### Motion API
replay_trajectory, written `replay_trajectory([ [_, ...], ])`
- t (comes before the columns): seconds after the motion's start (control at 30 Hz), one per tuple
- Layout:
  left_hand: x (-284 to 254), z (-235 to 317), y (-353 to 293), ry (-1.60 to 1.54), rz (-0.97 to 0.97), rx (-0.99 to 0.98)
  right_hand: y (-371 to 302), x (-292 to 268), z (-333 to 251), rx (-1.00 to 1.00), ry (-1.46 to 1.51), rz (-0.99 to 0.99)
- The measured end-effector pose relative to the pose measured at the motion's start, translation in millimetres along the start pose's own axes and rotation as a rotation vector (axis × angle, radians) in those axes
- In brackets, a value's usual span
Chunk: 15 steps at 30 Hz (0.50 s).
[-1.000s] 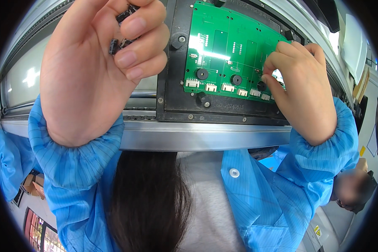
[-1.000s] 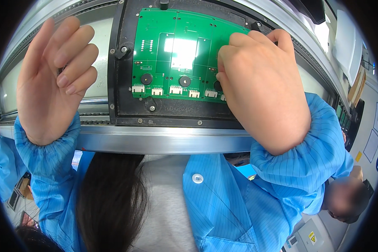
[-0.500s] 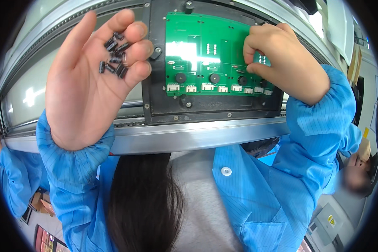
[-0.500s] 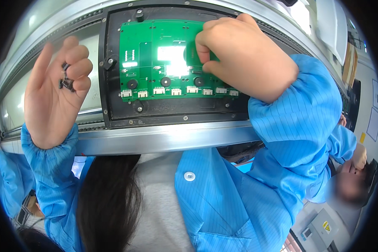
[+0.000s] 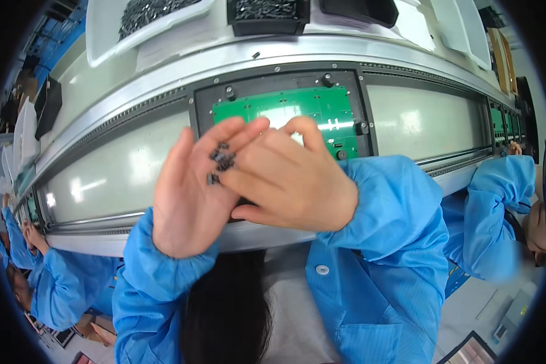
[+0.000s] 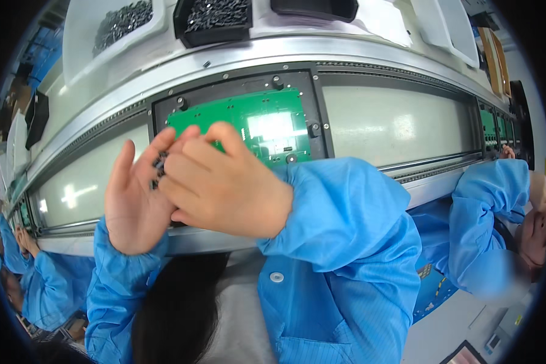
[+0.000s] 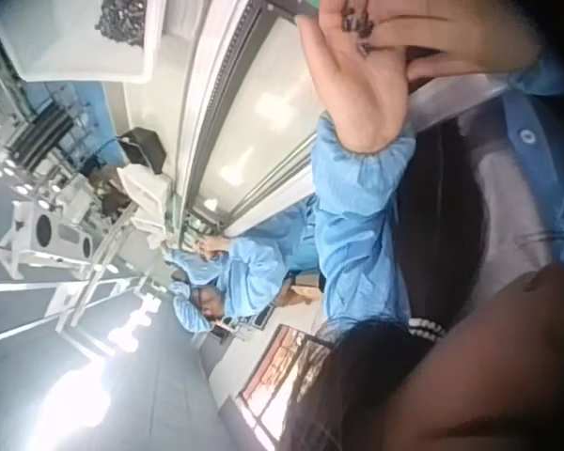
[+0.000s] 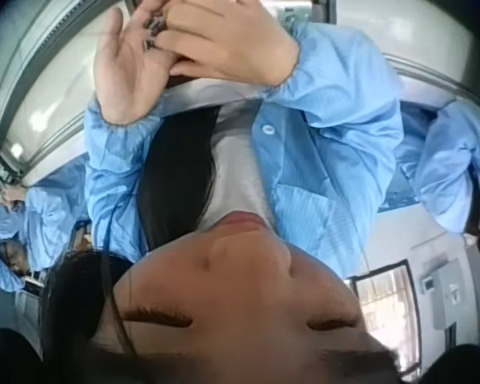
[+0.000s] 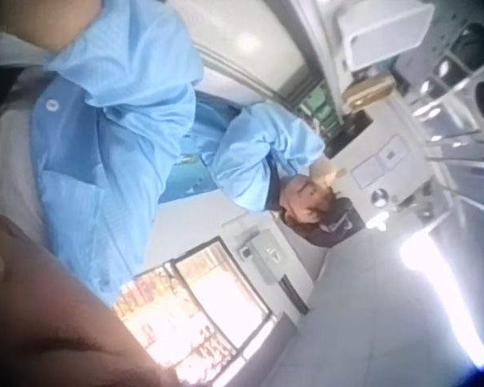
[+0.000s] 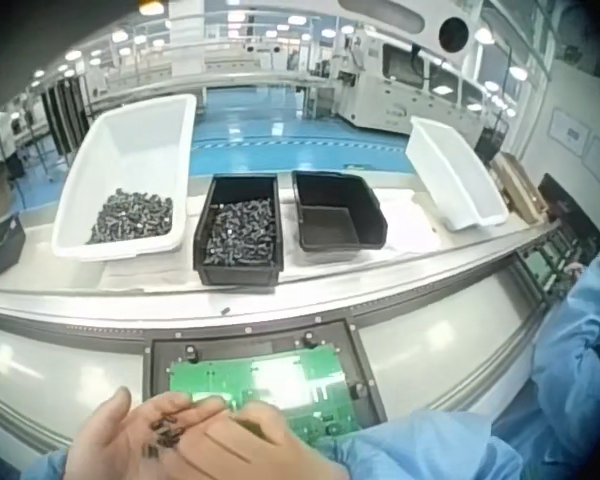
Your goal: The person inserts electronic components into printed circuit boards on fixtures along an assembly conveyor line by hand, then pushes the fixtures down the track.
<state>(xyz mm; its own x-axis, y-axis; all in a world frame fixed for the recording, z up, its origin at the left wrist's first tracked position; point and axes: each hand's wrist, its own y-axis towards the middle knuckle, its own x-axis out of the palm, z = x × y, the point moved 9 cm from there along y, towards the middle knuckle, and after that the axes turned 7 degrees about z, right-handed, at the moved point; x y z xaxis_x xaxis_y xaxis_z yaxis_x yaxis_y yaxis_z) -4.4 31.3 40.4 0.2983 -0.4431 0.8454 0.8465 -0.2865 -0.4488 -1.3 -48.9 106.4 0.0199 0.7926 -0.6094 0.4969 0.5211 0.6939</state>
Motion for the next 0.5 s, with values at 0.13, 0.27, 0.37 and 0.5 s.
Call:
replay_trajectory([
  [0.13,5.8,-12.5,0.8,0.015,-0.068,-0.048,-5.1,-5.4,2.4,0.029,-0.108,0.058],
  [0.27,-4.8,-15.3,-7.2,-0.016,-0.045,-0.093,-6.1,2.4,12.5,0.14,0.06,0.001],
  [0.37,-0.1,-21.3,-4.2,0.024,0.089,-0.063,-10.7,-5.6,19.5,0.176,0.062,0.022],
  [0.5,-6.3,-17.6,-5.1,0.074,0.228,-0.018,-8.7,-0.7,23.5,0.196,0.059,0.016],
])
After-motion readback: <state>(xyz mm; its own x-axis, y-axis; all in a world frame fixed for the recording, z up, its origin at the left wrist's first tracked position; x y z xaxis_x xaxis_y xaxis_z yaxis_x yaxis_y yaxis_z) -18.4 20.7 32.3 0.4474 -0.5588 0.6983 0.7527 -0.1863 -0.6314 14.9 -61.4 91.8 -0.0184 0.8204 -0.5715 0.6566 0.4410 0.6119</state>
